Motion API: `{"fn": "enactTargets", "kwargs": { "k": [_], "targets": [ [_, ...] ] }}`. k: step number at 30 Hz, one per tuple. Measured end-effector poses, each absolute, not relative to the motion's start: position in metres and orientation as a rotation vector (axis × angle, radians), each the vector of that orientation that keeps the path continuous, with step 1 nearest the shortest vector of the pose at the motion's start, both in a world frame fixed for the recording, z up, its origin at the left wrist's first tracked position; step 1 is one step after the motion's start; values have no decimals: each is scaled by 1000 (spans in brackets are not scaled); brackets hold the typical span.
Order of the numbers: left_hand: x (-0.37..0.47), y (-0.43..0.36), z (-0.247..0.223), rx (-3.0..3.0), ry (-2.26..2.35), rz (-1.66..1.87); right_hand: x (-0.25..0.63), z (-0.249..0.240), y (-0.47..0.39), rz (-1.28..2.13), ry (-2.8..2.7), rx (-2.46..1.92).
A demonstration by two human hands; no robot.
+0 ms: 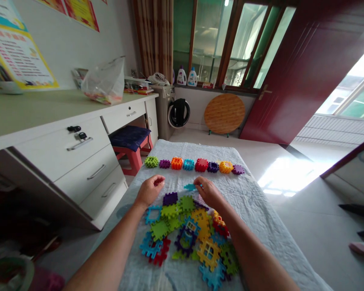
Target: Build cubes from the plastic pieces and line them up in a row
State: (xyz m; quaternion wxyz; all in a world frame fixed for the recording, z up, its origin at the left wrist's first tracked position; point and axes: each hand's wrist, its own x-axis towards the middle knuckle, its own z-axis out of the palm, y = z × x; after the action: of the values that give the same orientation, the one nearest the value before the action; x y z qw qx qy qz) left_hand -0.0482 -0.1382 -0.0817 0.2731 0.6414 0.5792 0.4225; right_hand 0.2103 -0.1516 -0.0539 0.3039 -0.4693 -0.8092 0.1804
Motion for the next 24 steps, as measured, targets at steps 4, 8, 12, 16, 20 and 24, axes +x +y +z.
{"fn": "enactTargets", "kwargs": {
  "k": [4, 8, 12, 16, 20, 24],
  "targets": [
    [-48, -138, -81, 1735, 1570, 1113, 213, -53, -152, 546, -1966, -1357],
    [-48, -138, -82, 1756, 1575, 1091, 216, -56, -153, 242, -2077, -1487],
    [-48, -138, -81, 1766, 1564, 1091, 216, -56, -155, 187, -2199, -1526],
    [-47, -140, -79, 1781, 1583, 1084, 211, -56, -156, 240, -2306, -1528],
    [-46, -140, -76, 1795, 1588, 1086, 209, -56, -156, 239, -2367, -1508],
    [-45, -140, -76, 1793, 1580, 1101, 208, -55, -158, 202, -2383, -1476]
  ]
}}
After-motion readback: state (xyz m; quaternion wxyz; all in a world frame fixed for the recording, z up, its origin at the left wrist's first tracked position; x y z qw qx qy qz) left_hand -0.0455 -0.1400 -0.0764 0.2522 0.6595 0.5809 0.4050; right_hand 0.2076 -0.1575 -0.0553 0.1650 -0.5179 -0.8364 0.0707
